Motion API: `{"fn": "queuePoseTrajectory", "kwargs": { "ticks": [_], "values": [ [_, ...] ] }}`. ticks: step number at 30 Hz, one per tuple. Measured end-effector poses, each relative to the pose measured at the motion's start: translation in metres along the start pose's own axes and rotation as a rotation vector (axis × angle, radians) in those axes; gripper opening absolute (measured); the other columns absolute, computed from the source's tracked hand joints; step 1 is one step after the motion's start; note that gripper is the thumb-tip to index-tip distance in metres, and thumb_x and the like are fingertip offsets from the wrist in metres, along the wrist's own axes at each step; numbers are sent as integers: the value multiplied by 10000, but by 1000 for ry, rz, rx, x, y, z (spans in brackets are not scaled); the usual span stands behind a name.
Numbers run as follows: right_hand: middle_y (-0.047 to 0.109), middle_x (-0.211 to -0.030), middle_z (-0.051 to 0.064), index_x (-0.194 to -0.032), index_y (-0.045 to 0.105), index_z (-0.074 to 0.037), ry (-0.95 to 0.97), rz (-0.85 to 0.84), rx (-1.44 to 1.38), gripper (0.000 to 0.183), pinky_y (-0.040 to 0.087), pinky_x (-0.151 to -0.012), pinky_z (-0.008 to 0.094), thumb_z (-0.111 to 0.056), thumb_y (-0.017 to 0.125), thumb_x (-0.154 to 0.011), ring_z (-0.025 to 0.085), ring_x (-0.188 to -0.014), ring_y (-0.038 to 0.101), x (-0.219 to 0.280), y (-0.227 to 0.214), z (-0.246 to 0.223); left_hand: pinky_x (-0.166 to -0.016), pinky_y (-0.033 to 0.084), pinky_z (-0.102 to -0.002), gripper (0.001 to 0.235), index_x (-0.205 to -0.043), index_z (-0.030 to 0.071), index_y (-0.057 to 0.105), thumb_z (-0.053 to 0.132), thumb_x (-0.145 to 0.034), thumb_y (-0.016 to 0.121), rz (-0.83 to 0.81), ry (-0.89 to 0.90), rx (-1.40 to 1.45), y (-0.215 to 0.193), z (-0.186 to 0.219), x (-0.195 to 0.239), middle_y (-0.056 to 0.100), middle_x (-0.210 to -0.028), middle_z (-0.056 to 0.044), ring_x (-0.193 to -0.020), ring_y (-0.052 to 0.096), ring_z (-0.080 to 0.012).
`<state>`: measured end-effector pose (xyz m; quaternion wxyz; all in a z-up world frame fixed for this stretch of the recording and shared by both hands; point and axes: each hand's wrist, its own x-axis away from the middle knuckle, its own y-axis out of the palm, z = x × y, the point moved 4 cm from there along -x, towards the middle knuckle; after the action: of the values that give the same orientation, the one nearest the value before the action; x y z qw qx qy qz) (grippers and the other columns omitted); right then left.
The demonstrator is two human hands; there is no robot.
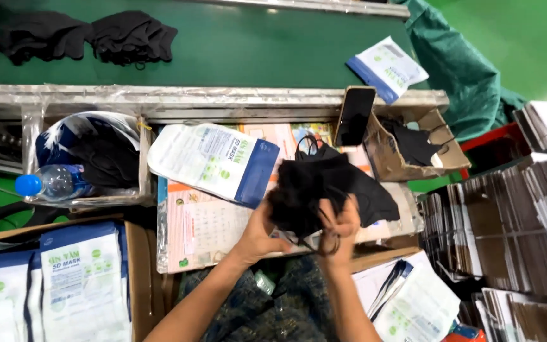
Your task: Packaging face masks into plastic bags on a conveyor belt in a factory.
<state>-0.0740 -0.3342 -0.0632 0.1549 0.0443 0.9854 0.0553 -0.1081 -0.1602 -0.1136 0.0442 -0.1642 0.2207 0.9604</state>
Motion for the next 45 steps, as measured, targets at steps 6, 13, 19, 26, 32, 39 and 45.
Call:
{"fn": "queuePoseTrajectory", "kwargs": {
  "ticks": [6, 13, 19, 26, 32, 39, 45],
  "values": [
    [625, -1289, 95, -1411, 513, 11, 124, -136, -81, 626, 495, -1039, 328, 36, 774, -842, 179, -1187, 617, 12, 3, 24, -962, 567, -339, 414, -1271, -45, 625, 38, -890, 764, 125, -118, -237, -16, 19, 19, 730, -1130, -108, -1057, 685, -177],
    [639, -1288, 151, -1474, 487, 2, 416, -387, -119, 858, 530, -1015, 397, 19, 891, -717, 237, -1180, 637, 20, -11, 54, -938, 521, -343, 658, -1350, -51, 492, 34, -766, 784, -19, 31, -548, 7, 77, 15, 645, -1177, -162, -1080, 621, -203],
    [576, -1363, 121, -1534, 272, -13, -20, -366, 192, 1103, 424, -1107, 374, -89, 923, -646, 251, -1282, 560, 4, 2, -11, -963, 604, -323, 616, -1503, 65, 505, 86, -912, 679, 32, -41, -806, -26, 38, 43, 739, -1220, -124, -1091, 767, -248],
    [608, -1356, 140, -1376, 566, 0, -195, -578, 629, 823, 427, -1142, 372, 51, 762, -579, 266, -1315, 545, 20, -13, 89, -920, 535, -461, 1022, -1550, 9, 335, 188, -707, 883, 20, 246, -949, -11, 45, 6, 660, -1190, -239, -1037, 674, -414],
    [744, -1086, 172, -1328, 637, -67, 368, -545, 222, 639, 539, -957, 383, -87, 768, -703, 304, -1015, 656, 21, -5, 76, -883, 596, -407, 979, -1589, 136, 406, 214, -731, 871, -8, 71, -1059, -21, 49, 11, 746, -1181, -159, -1021, 753, -335],
    [689, -1166, 152, -1366, 585, -58, -90, -650, 544, 761, 491, -966, 401, -189, 845, -663, 296, -1085, 648, 23, 7, 73, -852, 596, -393, 1023, -1591, 133, 364, 251, -721, 888, -130, -44, -856, -14, 52, -1, 766, -1106, -131, -987, 758, -336],
    [696, -1246, 138, -1497, 479, -50, 42, -697, 437, 808, 489, -1008, 400, -229, 783, -770, 275, -1136, 642, 17, 15, 56, -824, 589, -338, 802, -1557, 175, 473, 202, -843, 838, -359, -103, -675, -1, 46, -1, 791, -1051, -87, -903, 785, -247]
  ]
}}
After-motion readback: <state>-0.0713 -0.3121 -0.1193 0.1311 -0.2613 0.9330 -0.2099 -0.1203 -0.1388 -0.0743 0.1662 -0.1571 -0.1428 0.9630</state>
